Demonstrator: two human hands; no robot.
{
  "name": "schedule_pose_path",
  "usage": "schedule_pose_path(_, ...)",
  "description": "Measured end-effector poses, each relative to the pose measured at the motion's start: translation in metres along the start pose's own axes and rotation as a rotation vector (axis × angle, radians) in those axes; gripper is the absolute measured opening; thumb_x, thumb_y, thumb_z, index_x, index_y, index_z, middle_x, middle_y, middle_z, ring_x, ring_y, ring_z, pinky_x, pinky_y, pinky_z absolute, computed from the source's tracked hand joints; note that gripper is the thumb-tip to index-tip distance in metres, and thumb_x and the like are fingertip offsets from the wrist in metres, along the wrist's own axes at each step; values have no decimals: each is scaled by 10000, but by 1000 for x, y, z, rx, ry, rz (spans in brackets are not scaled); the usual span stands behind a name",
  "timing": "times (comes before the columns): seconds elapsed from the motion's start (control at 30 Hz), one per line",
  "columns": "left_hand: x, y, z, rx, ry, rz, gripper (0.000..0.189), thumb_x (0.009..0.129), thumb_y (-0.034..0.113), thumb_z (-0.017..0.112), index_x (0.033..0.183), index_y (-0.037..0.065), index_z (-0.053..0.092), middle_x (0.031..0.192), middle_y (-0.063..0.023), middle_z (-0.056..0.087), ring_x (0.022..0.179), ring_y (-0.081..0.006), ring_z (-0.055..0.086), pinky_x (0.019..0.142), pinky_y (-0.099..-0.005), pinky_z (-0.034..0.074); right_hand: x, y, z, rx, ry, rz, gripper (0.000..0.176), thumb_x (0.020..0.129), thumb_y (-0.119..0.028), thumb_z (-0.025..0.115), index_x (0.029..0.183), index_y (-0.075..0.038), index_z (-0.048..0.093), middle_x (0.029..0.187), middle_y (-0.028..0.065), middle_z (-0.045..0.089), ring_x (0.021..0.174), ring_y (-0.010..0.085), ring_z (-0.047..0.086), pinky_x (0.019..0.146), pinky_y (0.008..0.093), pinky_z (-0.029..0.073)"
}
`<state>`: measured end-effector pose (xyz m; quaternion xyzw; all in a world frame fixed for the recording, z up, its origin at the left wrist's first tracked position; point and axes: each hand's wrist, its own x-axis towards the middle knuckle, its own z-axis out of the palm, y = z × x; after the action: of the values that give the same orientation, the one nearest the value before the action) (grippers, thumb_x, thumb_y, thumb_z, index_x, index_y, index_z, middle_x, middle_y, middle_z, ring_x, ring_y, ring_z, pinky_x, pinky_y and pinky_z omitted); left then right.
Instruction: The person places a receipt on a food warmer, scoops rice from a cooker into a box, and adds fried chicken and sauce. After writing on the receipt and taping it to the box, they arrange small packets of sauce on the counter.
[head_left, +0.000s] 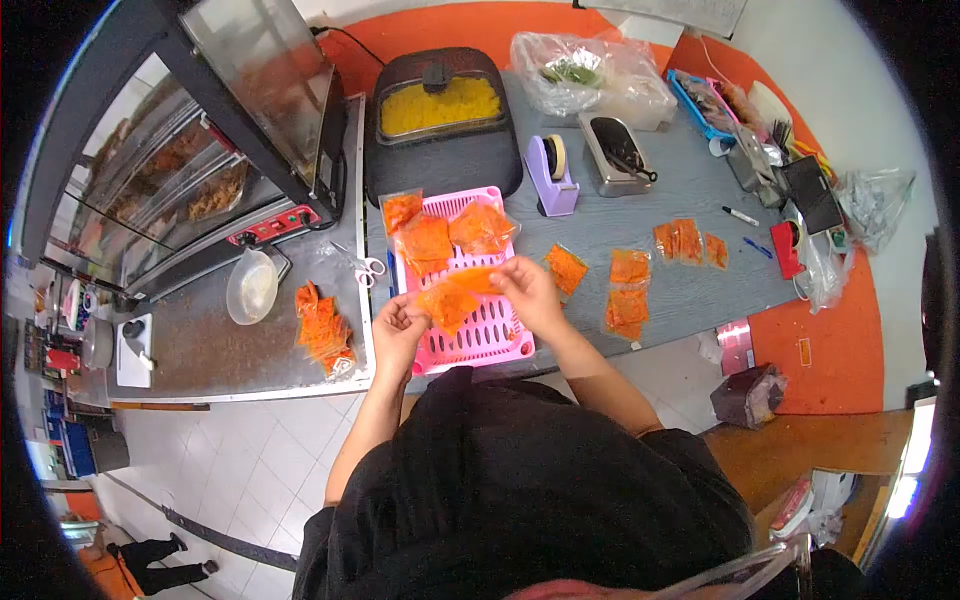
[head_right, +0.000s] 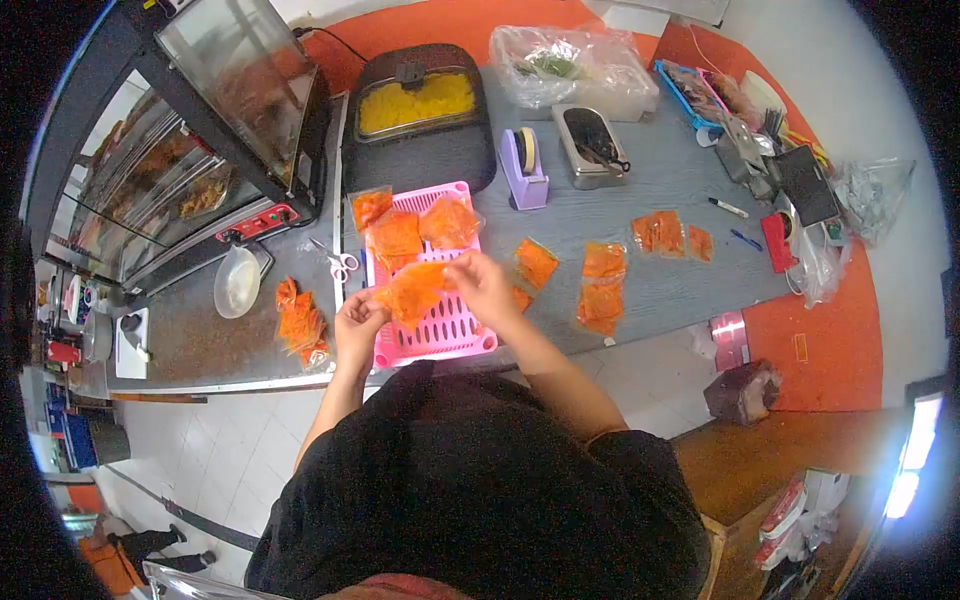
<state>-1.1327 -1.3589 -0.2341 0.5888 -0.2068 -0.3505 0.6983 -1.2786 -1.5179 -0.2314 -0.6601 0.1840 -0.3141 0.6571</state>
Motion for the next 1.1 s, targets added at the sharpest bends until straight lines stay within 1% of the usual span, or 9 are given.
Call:
schedule_pose_path(0.07, -1, -4, -3, 48, -34, 30, 310, 740, -112, 531, 1041, -55, 480, 781, -66, 604, 685, -120, 590, 641, -216, 466, 6, 10, -7, 91, 220, 49, 29, 866, -33, 524, 879, -13, 541, 818, 32, 608, 742, 74, 551, 682, 214, 444)
schedule_pose_path(0.23, -7, -12, 18, 120, -149, -24, 326, 736, -110, 543, 1040, -28, 456, 782, -61, 601, 691, -121, 597, 639, -212, 466, 6, -4, -43, 160, 294, 72, 34, 870, -52, 528, 873, -19, 537, 803, 35, 604, 731, 82, 560, 678, 211, 450)
schedule_pose_path(0.37, -11, -13, 32, 97, -253, -30, 389, 770, -72, 583, 1110, -17, 403, 881, -92, 607, 808, -142, 604, 709, -229, 481, 2, -20, -76, 178, 347, 81, 22, 870, -49, 527, 867, -29, 519, 814, 38, 600, 731, 87, 560, 677, 217, 458)
schedule_pose_path(0.57, -11, -4, 20, 255, -321, 31, 373, 753, -15, 635, 1089, -10, 474, 1018, -119, 591, 900, -158, 571, 805, -275, 459, -7, -40, -97, 343, 305, 162, 37, 854, -54, 554, 870, -24, 539, 842, 38, 606, 770, 92, 561, 702, 229, 456)
schedule_pose_path(0.67, -3, 32, 40, 728, -353, 515, 459, 684, 99, 704, 1103, 30, 532, 1088, -105, 578, 991, -223, 540, 864, -339, 414, -4, -57, -83, 320, 211, 124, 53, 854, -49, 554, 902, -37, 534, 873, 43, 607, 809, 98, 571, 739, 238, 461)
schedule_pose_path(0.8, 9, 64, 68, 746, -359, 659, 411, 682, 107, 713, 1054, 18, 562, 1050, -106, 594, 972, -194, 549, 839, -308, 417, -1, -86, -58, 316, 129, 89, 83, 850, -44, 559, 931, -27, 545, 896, 50, 614, 829, 99, 576, 757, 238, 459)
schedule_pose_path(0.87, 15, 64, 68, 590, -592, 294, 367, 681, 123, 734, 999, 7, 591, 954, -81, 627, 902, -147, 566, 808, -281, 421, 0, -94, -53, 300, 81, 57, 116, 845, -39, 565, 959, -18, 554, 908, 57, 618, 840, 100, 579, 759, 239, 462)
schedule_pose_path(1.0, 9, 58, 66, 399, -611, 120, 283, 694, 96, 736, 931, 4, 614, 853, -34, 638, 811, -106, 573, 772, -260, 433, 3, -109, -48, 323, 91, 57, 137, 847, -43, 565, 980, -15, 552, 908, 57, 621, 832, 100, 584, 743, 236, 468)
schedule_pose_path(1.1, 3, 61, 64, 235, -538, 52, 194, 710, 25, 714, 882, 14, 625, 840, -12, 637, 768, -82, 571, 743, -236, 437, 3, -121, -46, 406, 83, 110, 265, 806, -28, 611, 1052, -14, 515, 929, 68, 620, 841, 115, 595, 754, 243, 475)
